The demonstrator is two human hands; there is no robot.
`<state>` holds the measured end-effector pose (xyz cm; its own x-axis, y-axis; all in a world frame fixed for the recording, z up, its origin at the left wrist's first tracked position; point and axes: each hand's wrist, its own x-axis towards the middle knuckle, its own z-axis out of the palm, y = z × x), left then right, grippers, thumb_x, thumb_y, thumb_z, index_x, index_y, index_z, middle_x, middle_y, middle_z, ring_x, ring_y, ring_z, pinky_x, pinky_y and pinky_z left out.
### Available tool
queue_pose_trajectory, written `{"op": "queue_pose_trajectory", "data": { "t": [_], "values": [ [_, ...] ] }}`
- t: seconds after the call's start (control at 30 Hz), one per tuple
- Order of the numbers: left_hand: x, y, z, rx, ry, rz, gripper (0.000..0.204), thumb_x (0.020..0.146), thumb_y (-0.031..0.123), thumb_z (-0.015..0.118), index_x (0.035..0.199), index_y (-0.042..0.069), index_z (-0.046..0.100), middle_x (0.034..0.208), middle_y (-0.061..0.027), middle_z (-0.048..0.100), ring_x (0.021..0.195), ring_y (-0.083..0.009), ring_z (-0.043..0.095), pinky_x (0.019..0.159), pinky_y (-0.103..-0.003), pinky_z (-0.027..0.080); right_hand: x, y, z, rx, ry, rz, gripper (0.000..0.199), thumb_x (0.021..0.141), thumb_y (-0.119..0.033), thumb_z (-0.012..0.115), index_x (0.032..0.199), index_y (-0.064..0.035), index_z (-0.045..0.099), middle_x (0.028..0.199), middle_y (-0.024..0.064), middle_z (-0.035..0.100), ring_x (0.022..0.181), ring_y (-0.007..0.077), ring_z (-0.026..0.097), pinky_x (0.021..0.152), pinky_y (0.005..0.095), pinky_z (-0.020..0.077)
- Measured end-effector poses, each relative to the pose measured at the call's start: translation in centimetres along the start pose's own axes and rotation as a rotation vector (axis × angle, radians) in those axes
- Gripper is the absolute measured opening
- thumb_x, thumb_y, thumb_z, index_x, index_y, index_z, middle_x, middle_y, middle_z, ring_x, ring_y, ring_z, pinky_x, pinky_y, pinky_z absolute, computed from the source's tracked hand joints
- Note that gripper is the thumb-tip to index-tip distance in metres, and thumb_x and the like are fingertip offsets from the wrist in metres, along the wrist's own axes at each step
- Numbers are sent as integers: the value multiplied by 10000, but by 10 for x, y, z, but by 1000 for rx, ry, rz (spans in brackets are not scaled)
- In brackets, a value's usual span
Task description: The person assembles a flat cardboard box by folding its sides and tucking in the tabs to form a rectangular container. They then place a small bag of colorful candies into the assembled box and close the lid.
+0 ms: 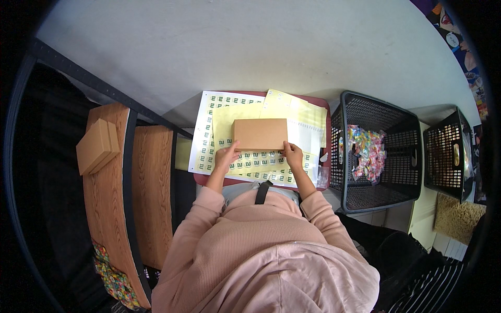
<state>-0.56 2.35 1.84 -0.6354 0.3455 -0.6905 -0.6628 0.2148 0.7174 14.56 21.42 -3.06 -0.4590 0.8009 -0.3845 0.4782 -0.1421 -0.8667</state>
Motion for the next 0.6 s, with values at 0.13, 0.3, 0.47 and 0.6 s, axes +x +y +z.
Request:
{"op": "queue_pose_trajectory", "data": {
  "t": [0.13, 0.3, 0.47, 0.6],
  "values": [
    [7, -3, -6, -49, -48, 39, 527, 708, 322, 704, 953, -107, 518, 924, -144, 568, 828, -207, 593, 763, -277, 479, -2, -3, 1, 27, -19, 19, 387, 810, -320, 571, 951, 37, 619, 757, 140, 642, 632, 163, 606, 617, 282, 471],
    [9, -6, -9, -134, -97, 5, 521, 698, 295, 719, 981, -88, 509, 953, -147, 556, 869, -214, 575, 802, -296, 471, 0, -1, 1, 13, -32, 7, 402, 813, -322, 573, 963, 50, 610, 768, 139, 637, 641, 159, 603, 619, 269, 478],
    [9, -7, -9, -217, -81, -51, 461, 696, 220, 729, 982, -63, 503, 950, -130, 541, 873, -215, 569, 818, -289, 478, 10, 12, 4, -24, -12, -49, 409, 826, -299, 574, 973, 82, 591, 739, 120, 622, 618, 135, 591, 587, 245, 492],
    [5, -6, -7, -243, -72, -63, 435, 701, 189, 723, 984, -58, 502, 925, -111, 538, 882, -212, 561, 810, -277, 485, 11, 13, 4, -31, -10, -34, 403, 821, -310, 571, 967, 64, 601, 750, 131, 629, 639, 152, 601, 607, 262, 487]
  ]
}}
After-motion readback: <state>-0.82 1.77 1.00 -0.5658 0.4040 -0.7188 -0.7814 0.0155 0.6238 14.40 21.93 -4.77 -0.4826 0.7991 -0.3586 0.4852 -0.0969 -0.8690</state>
